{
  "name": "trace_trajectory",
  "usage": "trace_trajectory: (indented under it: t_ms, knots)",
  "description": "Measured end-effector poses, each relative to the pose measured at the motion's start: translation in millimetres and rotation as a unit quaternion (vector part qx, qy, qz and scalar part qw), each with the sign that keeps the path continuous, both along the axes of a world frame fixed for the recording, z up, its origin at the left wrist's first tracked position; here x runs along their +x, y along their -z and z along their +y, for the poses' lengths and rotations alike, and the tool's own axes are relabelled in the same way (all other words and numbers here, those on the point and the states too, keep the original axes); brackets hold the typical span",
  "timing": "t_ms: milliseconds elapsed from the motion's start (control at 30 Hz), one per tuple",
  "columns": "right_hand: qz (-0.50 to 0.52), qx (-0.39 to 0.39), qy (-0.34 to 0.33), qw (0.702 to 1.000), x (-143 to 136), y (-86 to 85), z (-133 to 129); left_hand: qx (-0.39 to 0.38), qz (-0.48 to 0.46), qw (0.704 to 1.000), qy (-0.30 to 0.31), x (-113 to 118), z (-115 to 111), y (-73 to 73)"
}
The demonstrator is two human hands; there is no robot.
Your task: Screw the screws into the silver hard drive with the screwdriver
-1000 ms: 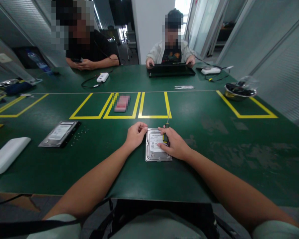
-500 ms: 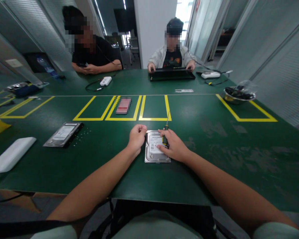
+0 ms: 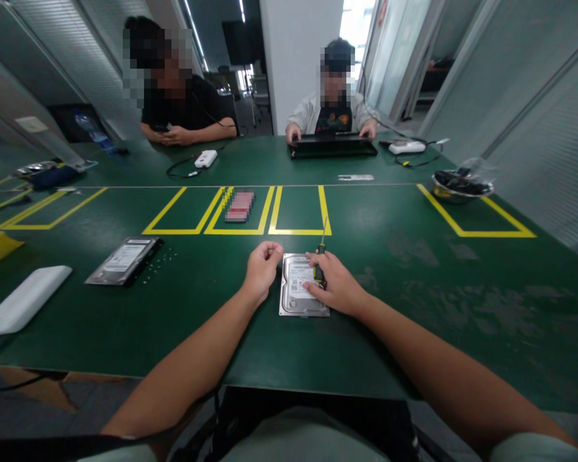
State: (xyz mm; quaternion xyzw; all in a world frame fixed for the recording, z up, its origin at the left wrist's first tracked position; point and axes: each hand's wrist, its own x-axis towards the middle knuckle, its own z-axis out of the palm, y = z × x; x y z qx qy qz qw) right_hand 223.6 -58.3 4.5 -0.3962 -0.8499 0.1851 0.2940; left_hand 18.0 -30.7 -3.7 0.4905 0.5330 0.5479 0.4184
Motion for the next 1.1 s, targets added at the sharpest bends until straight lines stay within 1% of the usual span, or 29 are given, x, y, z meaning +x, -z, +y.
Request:
trace_trajectory:
  t_ms: [167, 333, 600, 733, 933, 1033, 1100]
  knots:
    - [0.000, -0.005, 0.004, 1.000, -0.2, 0.3, -0.8, 0.001, 0.017, 0.999, 0.033, -9.3, 7.8, 2.3]
    - [0.003, -0.002, 0.006, 1.000, -0.9, 0.8, -1.4, 0.008, 0.065, 0.997, 0.052, -15.5, 15.7, 6.5]
    - [0.001, 0.002, 0.007, 1.000, 0.7, 3.9, -1.5, 0.023, 0.122, 0.988, 0.087, -22.9, 21.3, 9.6]
    - [0.002, 0.005, 0.004, 1.000, 0.8, 4.5, -1.6, 0.034, 0.138, 0.985, 0.094, -24.2, 21.4, 9.1]
    - [0.002, 0.002, 0.009, 1.000, 0.0, 3.3, -1.7, 0.039, 0.154, 0.985, 0.074, -23.9, 19.4, 7.0]
    - [0.002, 0.006, 0.009, 1.000, 0.3, 3.9, -1.8, 0.038, 0.149, 0.985, 0.083, -24.9, 19.8, 6.6]
    - [0.003, 0.008, 0.007, 1.000, 0.6, 4.4, -1.7, 0.037, 0.143, 0.984, 0.100, -26.4, 20.7, 6.6]
